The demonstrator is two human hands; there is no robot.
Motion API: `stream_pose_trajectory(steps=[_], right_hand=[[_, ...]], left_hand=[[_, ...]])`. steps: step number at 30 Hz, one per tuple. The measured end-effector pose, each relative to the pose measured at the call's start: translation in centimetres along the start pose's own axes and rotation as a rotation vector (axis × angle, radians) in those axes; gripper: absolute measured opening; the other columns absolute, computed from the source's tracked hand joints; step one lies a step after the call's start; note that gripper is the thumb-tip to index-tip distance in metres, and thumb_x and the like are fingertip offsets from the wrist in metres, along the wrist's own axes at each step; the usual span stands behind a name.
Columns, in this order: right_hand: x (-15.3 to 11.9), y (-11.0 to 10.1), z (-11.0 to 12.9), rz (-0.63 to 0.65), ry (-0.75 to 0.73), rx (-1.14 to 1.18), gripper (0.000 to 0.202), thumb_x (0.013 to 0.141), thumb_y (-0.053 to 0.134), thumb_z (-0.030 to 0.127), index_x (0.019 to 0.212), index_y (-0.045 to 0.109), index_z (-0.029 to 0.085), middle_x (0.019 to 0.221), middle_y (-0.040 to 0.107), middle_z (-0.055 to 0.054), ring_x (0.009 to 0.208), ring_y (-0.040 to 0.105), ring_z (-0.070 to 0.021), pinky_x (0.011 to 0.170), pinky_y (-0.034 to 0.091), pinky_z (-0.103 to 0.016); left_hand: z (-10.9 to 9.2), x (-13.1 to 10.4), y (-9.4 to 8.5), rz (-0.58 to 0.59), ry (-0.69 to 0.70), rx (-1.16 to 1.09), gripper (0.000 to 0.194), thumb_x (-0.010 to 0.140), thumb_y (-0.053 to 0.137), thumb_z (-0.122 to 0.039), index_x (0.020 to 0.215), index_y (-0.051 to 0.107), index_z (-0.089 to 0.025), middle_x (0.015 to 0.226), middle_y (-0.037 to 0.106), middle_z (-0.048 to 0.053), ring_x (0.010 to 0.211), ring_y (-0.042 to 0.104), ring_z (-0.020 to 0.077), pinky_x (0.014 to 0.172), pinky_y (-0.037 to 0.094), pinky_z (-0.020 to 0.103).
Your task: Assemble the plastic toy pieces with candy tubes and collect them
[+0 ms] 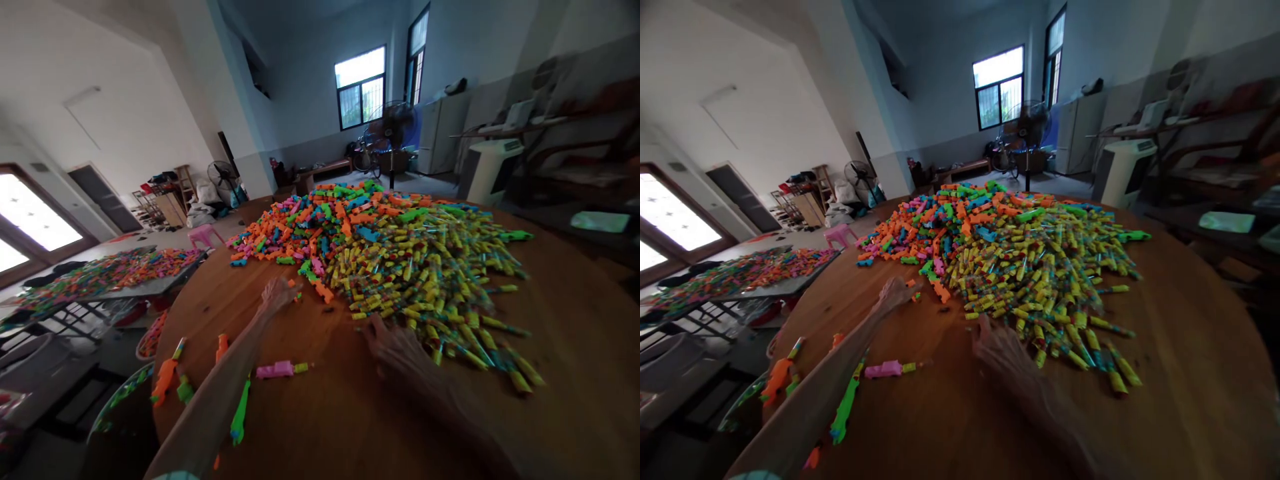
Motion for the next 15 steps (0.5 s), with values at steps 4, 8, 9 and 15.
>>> stream_pose_trajectory(steps=[4, 8, 9, 15], right_hand=[[-0.4, -0.7, 1.1, 0.012, -0.078, 0.157, 0.034, 0.075, 0.058, 0.009, 0.108, 0.067, 0.015, 0.113, 0.061, -0.013, 0.072, 0.056, -0.0177, 0.06, 0.033, -0.031], [-0.8, -2.3, 1.7, 0.046, -0.127, 0.357, 0.016, 0.085, 0.055, 0.014, 0.09, 0.07, 0.014, 0.104, 0.062, -0.012, 0.074, 0.055, -0.0168, 0.06, 0.031, -0.031], [-0.9, -2.7, 1.8, 0.056, -0.14, 0.391, 0.015, 0.085, 0.055, 0.016, 0.085, 0.069, 0.014, 0.102, 0.061, -0.012, 0.075, 0.055, -0.017, 0.061, 0.032, -0.031], [-0.8, -3.4, 1.4, 0.012, 0.03, 0.326, 0.026, 0.097, 0.053, 0.036, 0.096, 0.069, 0.015, 0.112, 0.061, -0.014, 0.08, 0.058, -0.0206, 0.066, 0.039, -0.033]], left_hand=[[0.2, -0.9, -0.1, 0.08, 0.143, 0.035, 0.027, 0.091, 0.062, -0.039, 0.084, 0.064, -0.012, 0.076, 0.062, 0.002, 0.072, 0.058, 0.0162, 0.064, 0.043, 0.027], [-0.2, -4.2, 0.2, 0.213, 0.351, -0.001, 0.019, 0.083, 0.059, -0.024, 0.096, 0.067, -0.012, 0.075, 0.062, 0.001, 0.071, 0.055, 0.0143, 0.064, 0.037, 0.025], [-0.5, -5.3, 0.4, 0.246, 0.396, -0.02, 0.021, 0.082, 0.058, -0.023, 0.098, 0.067, -0.013, 0.077, 0.063, 0.0, 0.072, 0.055, 0.014, 0.065, 0.037, 0.025], [-3.2, -11.1, 1.0, 0.405, 0.661, -0.074, 0.027, 0.084, 0.05, -0.025, 0.103, 0.069, -0.02, 0.087, 0.069, 0.002, 0.077, 0.058, 0.0164, 0.069, 0.039, 0.026]])
Point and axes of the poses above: each hand's wrist, its own x-axis towards the middle knuckle, its own y-axis out of the palm, z = x × y, the point moved 5 cm from there along x, towards the middle knuckle
